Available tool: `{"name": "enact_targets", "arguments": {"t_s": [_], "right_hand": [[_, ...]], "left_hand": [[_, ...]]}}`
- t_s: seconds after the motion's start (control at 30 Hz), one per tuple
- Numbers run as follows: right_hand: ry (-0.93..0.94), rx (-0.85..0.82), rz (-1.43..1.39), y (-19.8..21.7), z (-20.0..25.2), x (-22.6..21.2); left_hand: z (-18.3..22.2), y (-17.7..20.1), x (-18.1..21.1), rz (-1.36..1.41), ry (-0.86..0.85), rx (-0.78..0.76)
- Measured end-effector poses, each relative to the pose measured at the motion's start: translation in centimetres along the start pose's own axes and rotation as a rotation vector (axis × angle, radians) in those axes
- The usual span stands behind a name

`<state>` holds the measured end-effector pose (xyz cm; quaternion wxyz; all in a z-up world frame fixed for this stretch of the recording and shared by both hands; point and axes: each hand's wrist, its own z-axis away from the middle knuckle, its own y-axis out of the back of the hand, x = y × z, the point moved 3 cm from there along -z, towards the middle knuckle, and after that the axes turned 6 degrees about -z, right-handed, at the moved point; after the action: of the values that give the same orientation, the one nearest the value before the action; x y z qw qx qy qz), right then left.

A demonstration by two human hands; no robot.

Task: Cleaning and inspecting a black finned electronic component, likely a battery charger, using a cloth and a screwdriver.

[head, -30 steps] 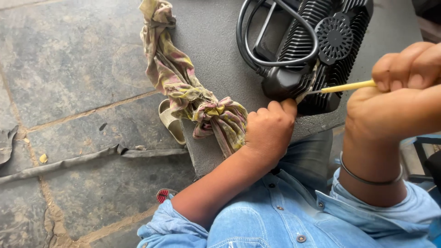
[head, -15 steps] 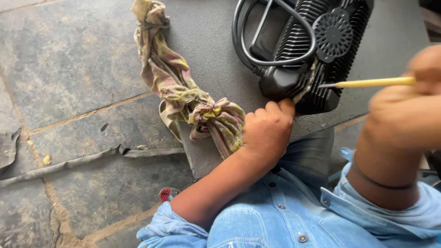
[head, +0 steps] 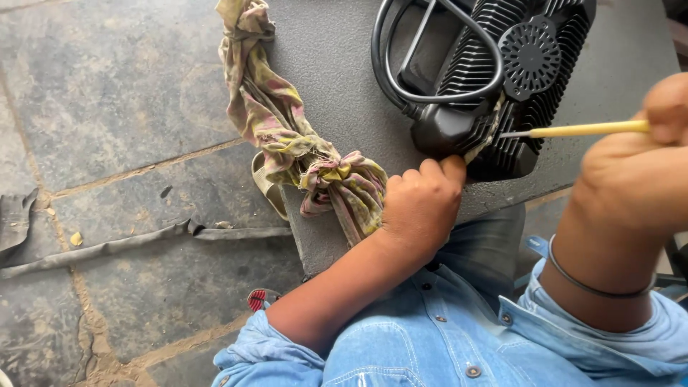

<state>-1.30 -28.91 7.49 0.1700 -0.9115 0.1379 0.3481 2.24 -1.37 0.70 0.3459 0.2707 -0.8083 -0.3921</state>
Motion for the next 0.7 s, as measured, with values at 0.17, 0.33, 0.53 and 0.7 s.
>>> {"name": "enact_targets", "arguments": {"t_s": [0.17, 0.33, 0.53, 0.7], "right_hand": [[-0.080, 0.075, -0.069, -4.4, -1.0, 0.2], [-0.107, 0.084, -0.069, -8.1, -2.0, -0.3], [-0.115, 0.053, -0.063, -8.6, -3.0, 0.4], [-0.106, -0.013, -0.023, -7.2, -3.7, 1.0]], "left_hand": [[-0.2, -0.3, 0.2, 0.002, -0.002, -0.002], [0.0, -0.3, 0.2, -0.004, -0.005, 0.020], [0.0, -0.4, 0.3, -0.046, -0.009, 0.052], [-0.1, -0.3, 0.3, -0.057, -0.012, 0.030]]}}
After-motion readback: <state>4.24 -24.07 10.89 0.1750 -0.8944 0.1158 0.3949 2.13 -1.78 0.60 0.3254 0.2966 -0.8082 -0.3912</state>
